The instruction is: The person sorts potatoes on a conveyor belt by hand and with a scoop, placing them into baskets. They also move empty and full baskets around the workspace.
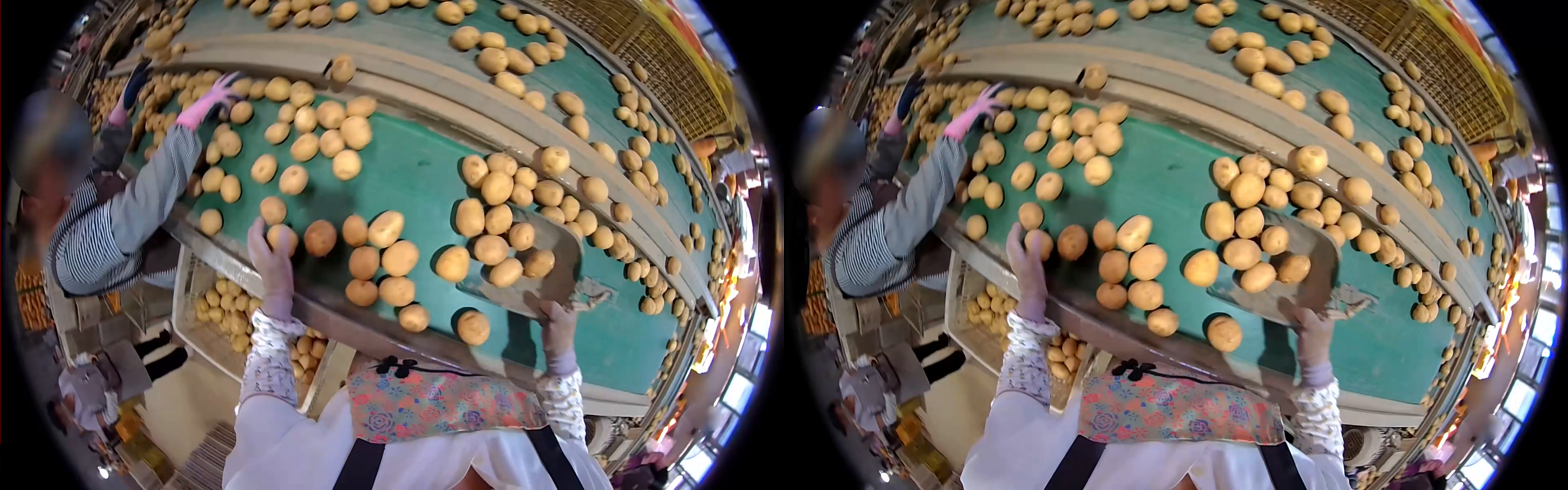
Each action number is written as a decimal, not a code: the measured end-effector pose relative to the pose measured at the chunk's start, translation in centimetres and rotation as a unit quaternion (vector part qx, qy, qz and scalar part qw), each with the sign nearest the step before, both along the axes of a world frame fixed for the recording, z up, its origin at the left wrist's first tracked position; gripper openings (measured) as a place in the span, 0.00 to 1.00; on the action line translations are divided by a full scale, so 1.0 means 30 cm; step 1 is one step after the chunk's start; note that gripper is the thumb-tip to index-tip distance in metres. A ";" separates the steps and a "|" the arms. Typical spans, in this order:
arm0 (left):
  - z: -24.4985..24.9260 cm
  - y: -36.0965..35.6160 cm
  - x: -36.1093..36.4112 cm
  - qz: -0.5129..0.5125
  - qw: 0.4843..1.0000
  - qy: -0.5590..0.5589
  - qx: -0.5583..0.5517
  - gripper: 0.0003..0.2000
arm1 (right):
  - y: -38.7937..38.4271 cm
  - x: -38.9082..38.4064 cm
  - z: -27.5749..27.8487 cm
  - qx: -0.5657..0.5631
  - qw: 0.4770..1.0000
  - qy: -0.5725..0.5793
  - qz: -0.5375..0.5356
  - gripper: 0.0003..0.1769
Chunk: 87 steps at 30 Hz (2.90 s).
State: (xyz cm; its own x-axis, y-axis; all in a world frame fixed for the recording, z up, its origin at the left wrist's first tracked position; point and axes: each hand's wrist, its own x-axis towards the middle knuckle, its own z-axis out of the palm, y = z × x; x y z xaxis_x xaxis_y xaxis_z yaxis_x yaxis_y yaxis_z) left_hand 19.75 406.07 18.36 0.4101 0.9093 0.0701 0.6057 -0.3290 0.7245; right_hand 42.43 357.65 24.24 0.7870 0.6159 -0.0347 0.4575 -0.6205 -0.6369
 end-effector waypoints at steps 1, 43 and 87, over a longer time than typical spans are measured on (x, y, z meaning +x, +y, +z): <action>0.030 0.026 0.026 0.050 0.980 -0.135 -0.134 0.26 | 0.089 -0.034 -0.024 0.012 0.999 0.047 -0.015 0.08; 0.406 0.725 -0.021 -0.220 0.906 0.344 0.115 0.48 | 0.777 -0.187 0.490 -0.109 0.982 -0.126 -0.094 0.13; 0.490 1.796 -0.985 0.163 0.970 -0.106 0.146 0.25 | 2.921 -1.010 0.436 0.342 0.900 0.022 0.269 0.33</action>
